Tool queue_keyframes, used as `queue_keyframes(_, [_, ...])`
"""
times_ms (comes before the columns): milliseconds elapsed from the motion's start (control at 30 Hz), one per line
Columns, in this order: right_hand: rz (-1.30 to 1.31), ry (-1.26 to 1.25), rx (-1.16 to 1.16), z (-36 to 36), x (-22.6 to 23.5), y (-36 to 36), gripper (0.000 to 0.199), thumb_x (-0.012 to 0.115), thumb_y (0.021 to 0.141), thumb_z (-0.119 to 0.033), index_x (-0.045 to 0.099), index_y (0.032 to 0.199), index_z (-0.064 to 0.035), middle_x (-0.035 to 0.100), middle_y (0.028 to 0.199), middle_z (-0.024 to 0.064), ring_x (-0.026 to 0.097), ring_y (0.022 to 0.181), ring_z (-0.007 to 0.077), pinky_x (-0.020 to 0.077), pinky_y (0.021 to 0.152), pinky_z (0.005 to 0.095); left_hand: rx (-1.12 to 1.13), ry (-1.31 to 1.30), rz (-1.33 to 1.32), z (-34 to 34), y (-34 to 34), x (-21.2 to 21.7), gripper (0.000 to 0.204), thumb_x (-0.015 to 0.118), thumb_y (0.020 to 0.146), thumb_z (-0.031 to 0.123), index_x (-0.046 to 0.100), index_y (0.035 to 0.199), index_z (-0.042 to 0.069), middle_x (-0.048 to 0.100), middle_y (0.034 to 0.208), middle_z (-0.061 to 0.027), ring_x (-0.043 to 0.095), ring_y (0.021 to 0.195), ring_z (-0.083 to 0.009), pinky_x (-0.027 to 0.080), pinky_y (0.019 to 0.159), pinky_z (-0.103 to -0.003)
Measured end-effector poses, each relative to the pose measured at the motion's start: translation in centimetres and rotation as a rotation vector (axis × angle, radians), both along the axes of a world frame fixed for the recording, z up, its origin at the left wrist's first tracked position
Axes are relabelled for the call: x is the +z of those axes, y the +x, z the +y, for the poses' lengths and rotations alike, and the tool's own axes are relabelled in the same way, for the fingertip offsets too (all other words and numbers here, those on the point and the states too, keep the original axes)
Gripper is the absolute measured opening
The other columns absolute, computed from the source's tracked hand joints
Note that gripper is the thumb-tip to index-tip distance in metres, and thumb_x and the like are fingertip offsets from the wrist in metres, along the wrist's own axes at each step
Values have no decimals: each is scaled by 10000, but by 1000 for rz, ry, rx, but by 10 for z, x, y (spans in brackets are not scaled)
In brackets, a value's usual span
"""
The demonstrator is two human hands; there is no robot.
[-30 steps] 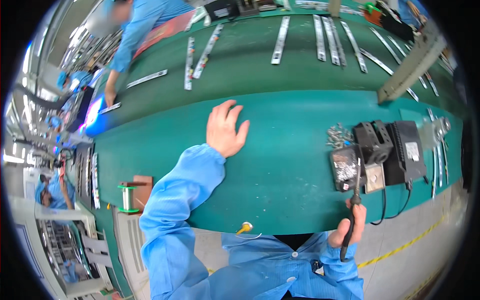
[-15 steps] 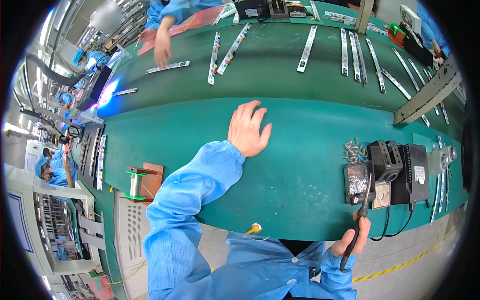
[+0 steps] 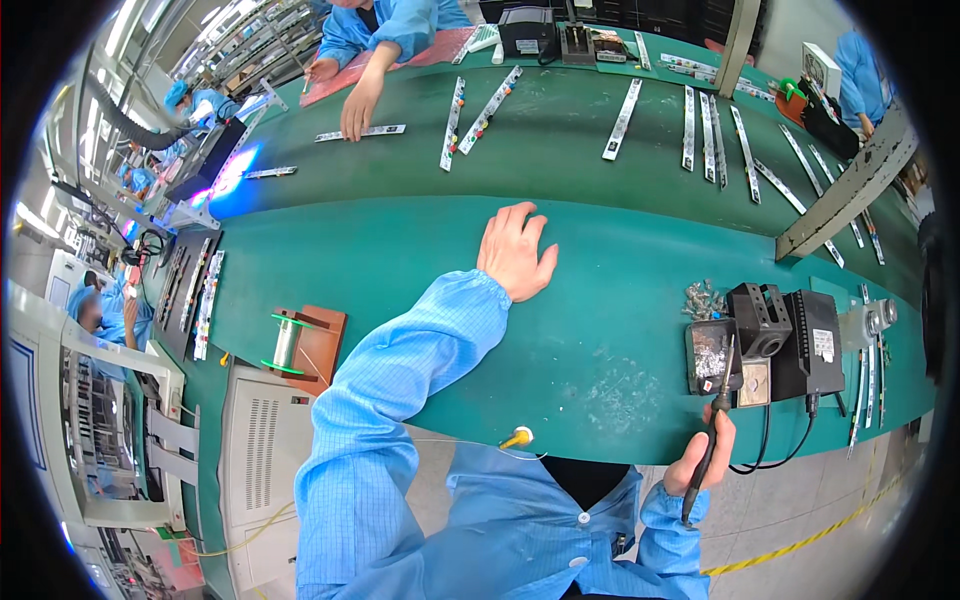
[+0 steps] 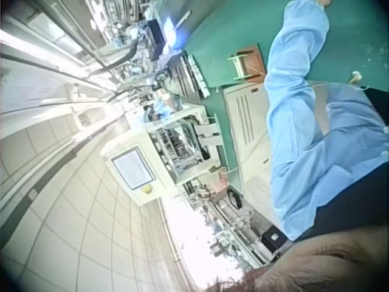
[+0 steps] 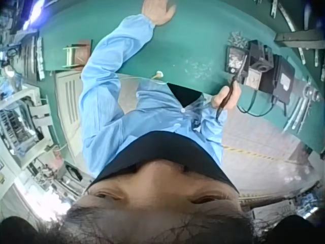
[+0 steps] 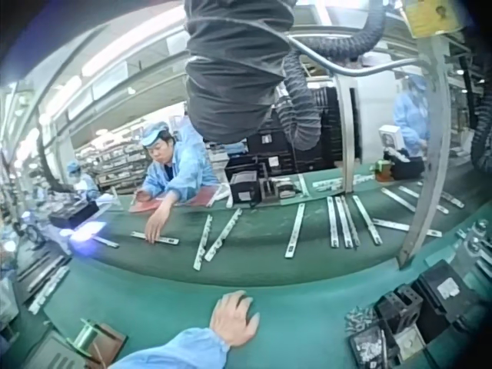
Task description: Soldering electronic components onto LED circuit strips at an assembly station.
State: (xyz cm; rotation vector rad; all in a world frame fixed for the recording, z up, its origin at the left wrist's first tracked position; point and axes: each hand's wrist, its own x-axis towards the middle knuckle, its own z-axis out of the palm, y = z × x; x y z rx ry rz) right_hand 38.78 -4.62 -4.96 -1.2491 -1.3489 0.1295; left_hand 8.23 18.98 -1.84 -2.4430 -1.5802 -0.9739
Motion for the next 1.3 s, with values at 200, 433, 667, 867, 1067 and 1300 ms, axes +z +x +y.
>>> queue_keyframes(200, [-16,0,60,0,5,0,420,518,971,-195,515,1289,79,568,1202,237,610,1051,344,493,930,447,32,-27,7,-2,0,3,413,700,780,228,628,1092,-33,533,1234,-220,503,1159,-366,429,975,-469])
queue_keyframes(433, [-106,50,154,1,13,5,430,511,986,-241,482,1314,35,592,1115,278,591,982,351,486,860,451,53,-21,45,0,1,3,442,718,761,235,620,1108,-21,529,1243,-210,502,1161,-369,433,969,-468])
queue_keyframes(667, [-158,6,241,3,24,8,420,504,980,-219,476,1319,28,608,1098,274,587,959,354,484,845,457,52,-22,43,-2,1,5,446,720,765,219,598,1127,-12,533,1247,-209,510,1152,-379,443,978,-471])
queue_keyframes(867, [-131,-19,183,2,19,4,423,504,971,-190,474,1324,43,591,1140,264,590,979,348,482,872,460,36,3,22,-2,3,7,453,721,757,213,598,1128,-16,534,1245,-213,514,1147,-378,443,969,-473])
queue_keyframes(1067, [-73,-41,70,1,8,-2,422,506,965,-168,496,1302,86,567,1214,242,598,1054,334,480,921,439,7,21,-11,-2,-1,3,437,714,759,201,597,1120,-14,538,1235,-208,521,1135,-375,448,949,-477])
queue_keyframes(1300, [-16,-179,-72,-1,5,-7,412,481,978,-154,500,1305,97,589,1217,211,589,1109,290,451,985,391,-17,62,-64,-4,-3,-3,418,708,764,199,594,1115,4,538,1211,-193,521,1121,-361,448,927,-462])
